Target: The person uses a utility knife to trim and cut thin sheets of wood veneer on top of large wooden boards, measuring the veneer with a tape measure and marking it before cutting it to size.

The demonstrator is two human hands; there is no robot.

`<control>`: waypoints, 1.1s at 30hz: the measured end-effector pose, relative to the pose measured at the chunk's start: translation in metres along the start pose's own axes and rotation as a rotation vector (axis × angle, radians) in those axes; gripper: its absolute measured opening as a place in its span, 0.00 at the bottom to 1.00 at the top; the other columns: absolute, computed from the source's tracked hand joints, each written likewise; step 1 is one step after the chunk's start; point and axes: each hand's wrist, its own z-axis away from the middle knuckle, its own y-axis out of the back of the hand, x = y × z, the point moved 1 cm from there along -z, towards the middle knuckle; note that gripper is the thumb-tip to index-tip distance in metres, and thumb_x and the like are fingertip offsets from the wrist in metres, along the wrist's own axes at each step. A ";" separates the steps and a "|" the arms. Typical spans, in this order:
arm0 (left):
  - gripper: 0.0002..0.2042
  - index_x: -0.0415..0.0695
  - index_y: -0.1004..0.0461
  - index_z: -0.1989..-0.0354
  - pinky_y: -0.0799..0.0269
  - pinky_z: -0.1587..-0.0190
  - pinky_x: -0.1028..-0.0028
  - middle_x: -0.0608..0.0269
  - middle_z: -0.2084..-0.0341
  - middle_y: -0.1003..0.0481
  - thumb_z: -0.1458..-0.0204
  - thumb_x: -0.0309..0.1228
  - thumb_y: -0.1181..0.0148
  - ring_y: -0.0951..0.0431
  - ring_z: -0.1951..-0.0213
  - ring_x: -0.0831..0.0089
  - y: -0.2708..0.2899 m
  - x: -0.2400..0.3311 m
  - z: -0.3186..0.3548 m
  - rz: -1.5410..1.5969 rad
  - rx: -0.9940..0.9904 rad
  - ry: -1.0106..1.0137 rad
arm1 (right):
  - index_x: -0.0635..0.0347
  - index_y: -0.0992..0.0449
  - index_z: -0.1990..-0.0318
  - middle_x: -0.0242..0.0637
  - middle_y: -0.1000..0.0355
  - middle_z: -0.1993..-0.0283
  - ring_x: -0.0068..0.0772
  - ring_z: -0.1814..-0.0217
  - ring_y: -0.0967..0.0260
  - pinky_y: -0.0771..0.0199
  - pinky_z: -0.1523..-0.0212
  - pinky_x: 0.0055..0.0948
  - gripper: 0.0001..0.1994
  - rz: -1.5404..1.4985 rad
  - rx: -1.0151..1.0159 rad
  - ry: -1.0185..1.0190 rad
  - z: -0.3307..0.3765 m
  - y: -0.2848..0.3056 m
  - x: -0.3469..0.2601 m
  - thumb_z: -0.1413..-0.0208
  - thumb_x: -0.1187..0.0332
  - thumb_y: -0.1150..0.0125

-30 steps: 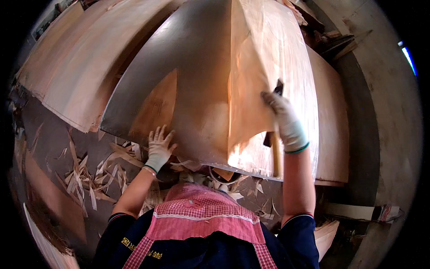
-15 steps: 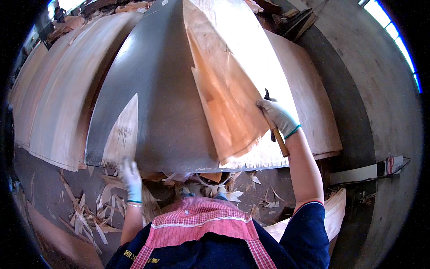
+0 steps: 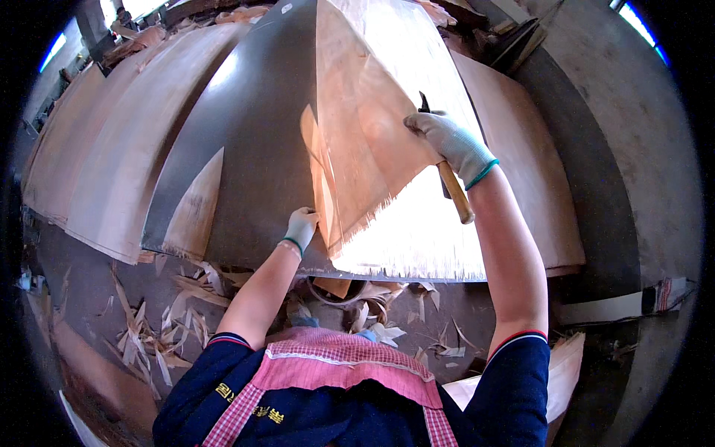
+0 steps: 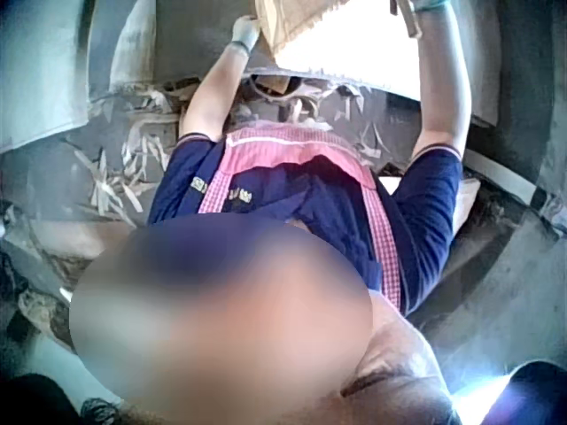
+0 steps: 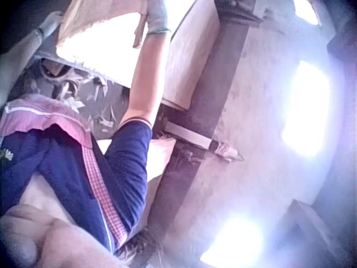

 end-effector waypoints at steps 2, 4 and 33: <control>0.13 0.31 0.25 0.65 0.29 0.67 0.71 0.52 0.72 0.23 0.54 0.30 0.43 0.24 0.69 0.68 0.011 -0.013 0.013 0.016 0.169 -0.059 | 0.72 0.24 0.58 0.38 0.25 0.63 0.27 0.64 0.30 0.31 0.59 0.26 0.17 0.034 -0.030 0.016 -0.003 0.012 0.011 0.45 0.63 0.43; 0.11 0.33 0.24 0.66 0.30 0.69 0.72 0.58 0.73 0.24 0.54 0.28 0.44 0.26 0.72 0.71 0.040 -0.035 0.040 0.101 0.258 -0.065 | 0.69 0.24 0.56 0.37 0.24 0.63 0.28 0.65 0.29 0.30 0.58 0.25 0.15 0.044 -0.048 0.048 -0.013 0.015 0.037 0.44 0.65 0.44; 0.15 0.29 0.33 0.49 0.35 0.45 0.69 0.49 0.54 0.28 0.42 0.25 0.54 0.28 0.51 0.63 -0.004 0.010 0.188 -0.552 0.151 -0.479 | 0.68 0.24 0.73 0.37 0.31 0.80 0.30 0.77 0.35 0.34 0.73 0.33 0.18 -0.499 0.236 -0.211 0.054 0.009 0.191 0.52 0.57 0.39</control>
